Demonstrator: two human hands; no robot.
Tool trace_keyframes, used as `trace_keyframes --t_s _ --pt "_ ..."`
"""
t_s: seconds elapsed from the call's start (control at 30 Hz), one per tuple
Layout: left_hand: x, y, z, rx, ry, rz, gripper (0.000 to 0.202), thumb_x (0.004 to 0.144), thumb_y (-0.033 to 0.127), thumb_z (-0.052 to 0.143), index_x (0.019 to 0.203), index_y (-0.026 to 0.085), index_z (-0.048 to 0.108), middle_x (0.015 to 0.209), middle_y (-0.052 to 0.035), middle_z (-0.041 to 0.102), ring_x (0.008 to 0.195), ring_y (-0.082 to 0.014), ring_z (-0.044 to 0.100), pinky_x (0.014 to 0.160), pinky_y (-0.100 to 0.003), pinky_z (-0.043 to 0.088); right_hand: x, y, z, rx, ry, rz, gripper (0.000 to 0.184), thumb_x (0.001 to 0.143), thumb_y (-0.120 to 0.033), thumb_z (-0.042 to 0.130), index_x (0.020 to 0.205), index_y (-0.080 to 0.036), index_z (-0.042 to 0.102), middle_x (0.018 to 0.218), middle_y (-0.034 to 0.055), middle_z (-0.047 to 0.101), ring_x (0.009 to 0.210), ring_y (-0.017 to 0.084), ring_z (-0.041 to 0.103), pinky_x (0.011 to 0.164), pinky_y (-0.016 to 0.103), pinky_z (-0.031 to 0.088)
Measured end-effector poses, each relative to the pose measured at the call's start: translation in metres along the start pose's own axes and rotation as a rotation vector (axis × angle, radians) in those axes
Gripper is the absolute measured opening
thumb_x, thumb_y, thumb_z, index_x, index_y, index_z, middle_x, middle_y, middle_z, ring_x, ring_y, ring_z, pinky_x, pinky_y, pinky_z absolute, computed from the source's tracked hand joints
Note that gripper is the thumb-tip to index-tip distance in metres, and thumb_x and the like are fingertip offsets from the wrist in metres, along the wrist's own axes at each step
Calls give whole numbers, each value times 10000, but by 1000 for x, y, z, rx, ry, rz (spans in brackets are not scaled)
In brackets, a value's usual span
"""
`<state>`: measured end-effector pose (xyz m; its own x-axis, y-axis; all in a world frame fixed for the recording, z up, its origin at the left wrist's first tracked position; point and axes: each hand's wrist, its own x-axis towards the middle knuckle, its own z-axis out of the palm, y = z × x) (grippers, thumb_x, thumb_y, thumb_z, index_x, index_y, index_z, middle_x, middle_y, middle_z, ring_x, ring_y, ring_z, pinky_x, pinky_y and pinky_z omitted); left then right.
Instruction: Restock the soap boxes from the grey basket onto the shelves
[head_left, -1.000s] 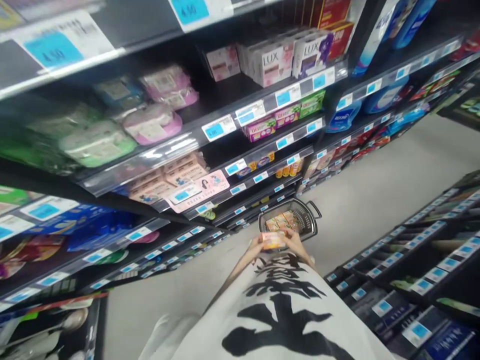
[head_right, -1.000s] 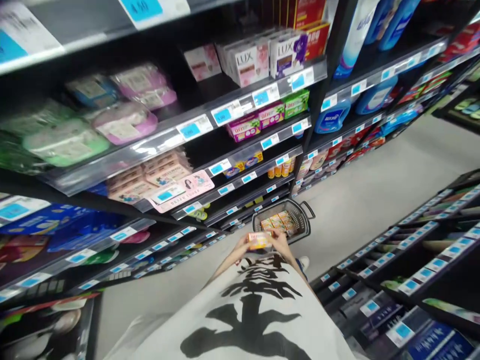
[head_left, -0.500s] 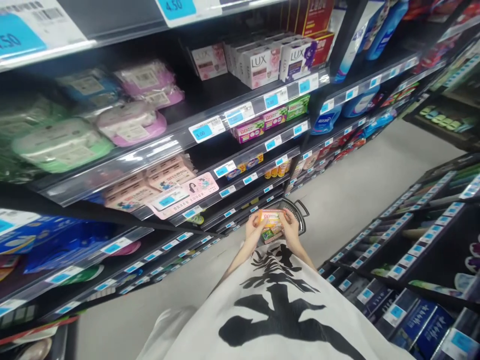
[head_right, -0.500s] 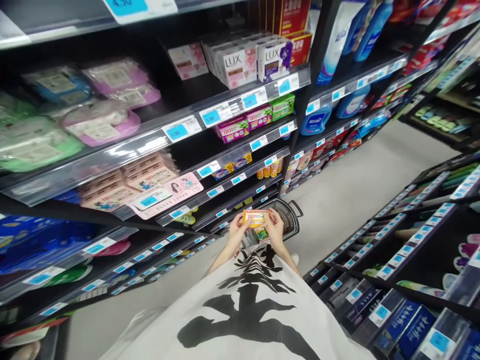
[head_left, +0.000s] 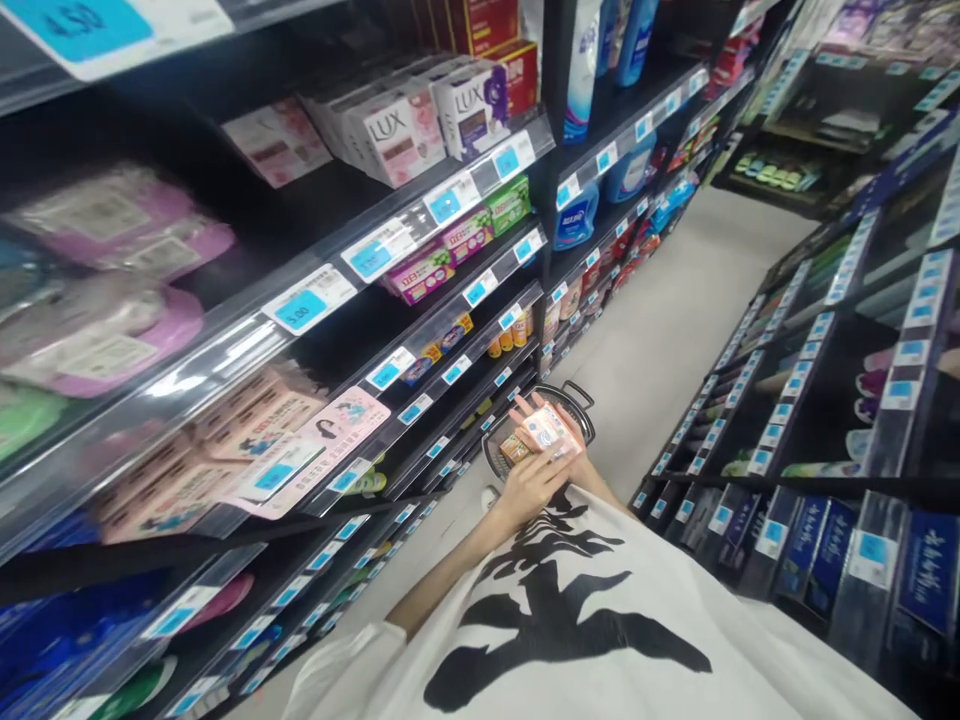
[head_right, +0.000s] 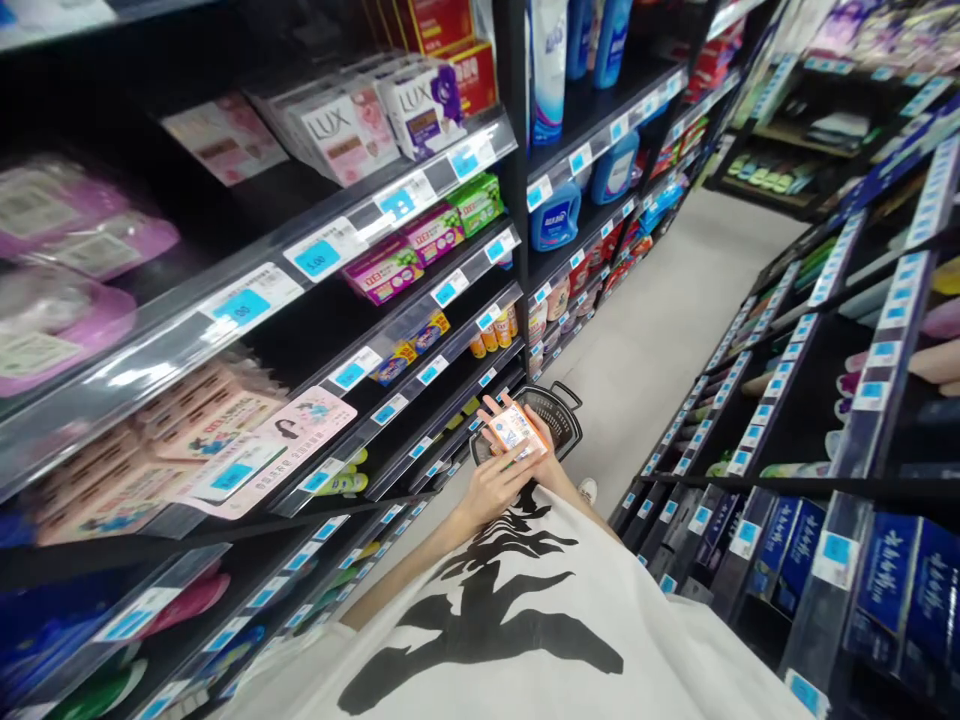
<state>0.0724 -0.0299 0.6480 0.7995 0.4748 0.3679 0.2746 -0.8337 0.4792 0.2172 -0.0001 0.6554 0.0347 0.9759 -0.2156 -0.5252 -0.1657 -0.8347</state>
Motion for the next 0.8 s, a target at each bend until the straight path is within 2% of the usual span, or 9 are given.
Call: trace_keyframes --t_s 0.07,0.17,0.3,0.37,0.47,0.57,0.63,0.7,0.8 --pt "2 -2 0 148 54 116 350 1011 99 457 1218 166 731 1391 -112 672 1416 -243 546 980 -358 577 -1 2 -3 193 -97 73 491 952 -705 440 1125 -336 715 1448 33 644 1329 318 597 1037 586 525" --pt "4 -4 -1 242 106 181 296 998 88 489 1118 160 751 1390 -110 671 1399 -248 564 910 -327 593 0 5 -7 440 -167 159 437 998 -614 408 1218 -334 661 1456 14 636 1339 299 575 1062 559 506" --pt "7 -5 -2 160 153 179 294 973 81 544 1164 181 743 1352 -92 698 1396 -260 565 903 -335 615 3 5 -10 522 -156 225 436 1022 -584 364 1252 -326 630 1424 42 655 1259 283 622 994 497 551" --pt "7 -5 -1 34 243 145 280 945 79 605 1155 198 748 1301 -72 729 1376 -265 583 941 -353 624 6 6 -10 510 -156 288 450 1027 -591 358 1264 -309 616 1407 50 666 1223 277 644 936 456 576" --pt "6 -5 2 -225 498 -41 196 905 98 694 1040 216 772 1170 -65 781 1252 -271 680 992 -413 628 10 10 -9 492 -161 350 478 1038 -590 358 1324 -271 570 1360 58 691 1146 268 684 882 426 591" --pt "6 -8 3 -520 759 -397 39 895 227 753 881 192 762 1085 -105 795 1120 -291 744 999 -488 623 13 19 -11 440 -177 312 474 1033 -581 424 1395 -291 524 1320 64 704 1063 240 714 877 411 602" --pt "6 -14 0 -744 909 -642 216 867 359 791 813 165 712 1112 -140 782 1108 -303 745 927 -480 645 14 25 -16 365 -199 265 461 1013 -513 537 1435 -331 501 1335 53 691 1047 209 715 851 362 605" --pt "6 -21 -5 -942 1030 -831 372 793 476 843 797 157 652 1183 -156 757 1132 -308 730 816 -416 664 14 29 -21 286 -212 233 526 969 -403 653 1467 -358 489 1349 38 681 1012 177 715 810 300 597" --pt "2 -31 -14 -1106 1094 -959 497 688 536 902 820 164 600 1284 -137 714 1172 -299 705 754 -341 648 14 32 -28 193 -193 219 649 907 -309 745 1497 -357 479 1316 24 694 862 130 710 747 242 581"
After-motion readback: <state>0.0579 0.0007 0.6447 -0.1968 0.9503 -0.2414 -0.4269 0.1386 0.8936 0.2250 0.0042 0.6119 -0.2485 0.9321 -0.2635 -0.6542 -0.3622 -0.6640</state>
